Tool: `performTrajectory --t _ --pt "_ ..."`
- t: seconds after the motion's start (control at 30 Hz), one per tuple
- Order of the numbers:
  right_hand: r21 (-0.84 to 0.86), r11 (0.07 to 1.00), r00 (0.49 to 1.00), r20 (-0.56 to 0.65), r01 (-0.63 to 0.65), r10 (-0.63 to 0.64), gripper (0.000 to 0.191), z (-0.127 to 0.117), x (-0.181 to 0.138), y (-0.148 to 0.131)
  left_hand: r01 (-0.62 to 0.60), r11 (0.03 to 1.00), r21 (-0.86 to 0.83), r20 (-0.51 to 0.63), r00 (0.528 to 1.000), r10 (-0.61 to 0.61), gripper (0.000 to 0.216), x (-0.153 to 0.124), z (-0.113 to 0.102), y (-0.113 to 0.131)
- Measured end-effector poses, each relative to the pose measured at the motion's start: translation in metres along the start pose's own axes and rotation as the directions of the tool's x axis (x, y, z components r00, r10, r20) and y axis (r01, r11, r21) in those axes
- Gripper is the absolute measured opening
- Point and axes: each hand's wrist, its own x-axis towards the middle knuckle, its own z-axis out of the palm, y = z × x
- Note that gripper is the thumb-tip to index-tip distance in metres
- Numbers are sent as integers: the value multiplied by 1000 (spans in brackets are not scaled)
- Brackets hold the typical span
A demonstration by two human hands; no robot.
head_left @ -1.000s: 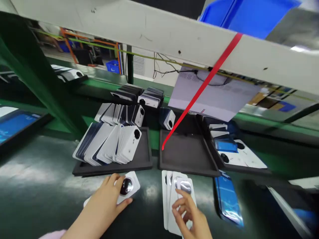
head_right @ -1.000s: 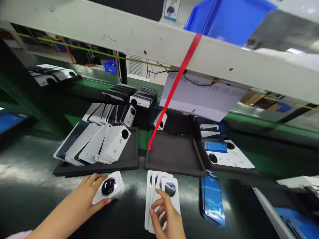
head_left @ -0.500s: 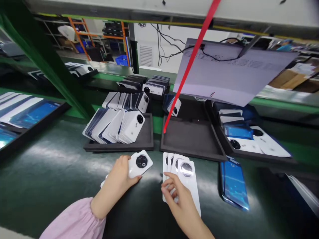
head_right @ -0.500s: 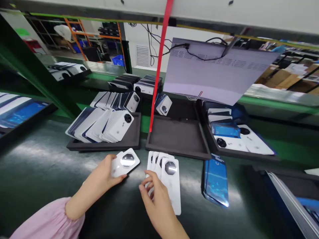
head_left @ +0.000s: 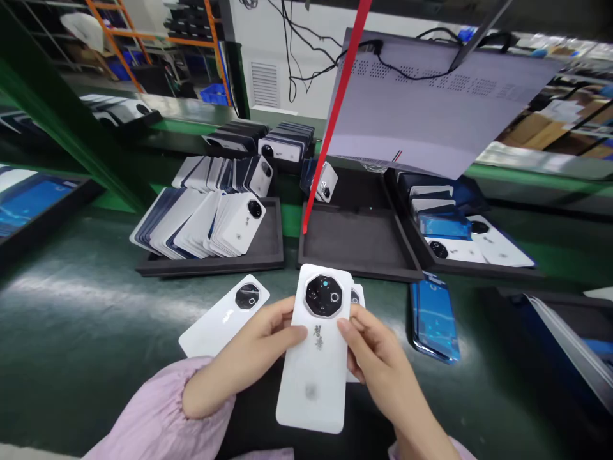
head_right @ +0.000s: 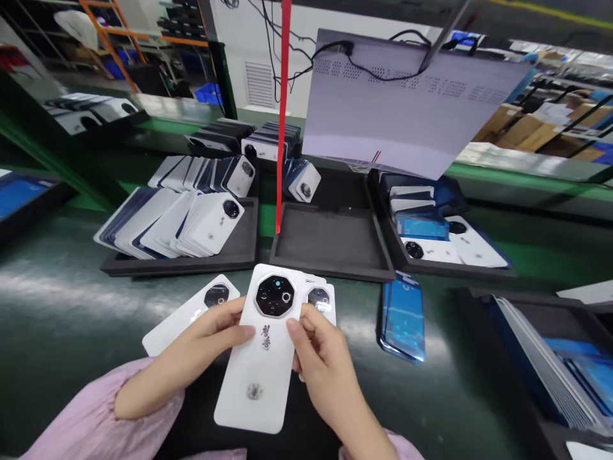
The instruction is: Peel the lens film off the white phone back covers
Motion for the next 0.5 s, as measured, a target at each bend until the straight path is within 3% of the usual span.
performTrajectory --t 0.23,0.37,0.5 --pt "-80 997 999 -39 11 -14 26 2 0 17 16 999 -36 -137 990 -21 23 14 1 -28" --pt "-103 995 999 -41 3 -7 28 4 2 22 40 998 -44 -113 993 -45 27 13 -2 -37" --pt "-89 994 989 -141 -56 43 29 9 2 19 43 995 -95 -47 998 -48 24 8 -6 -36"
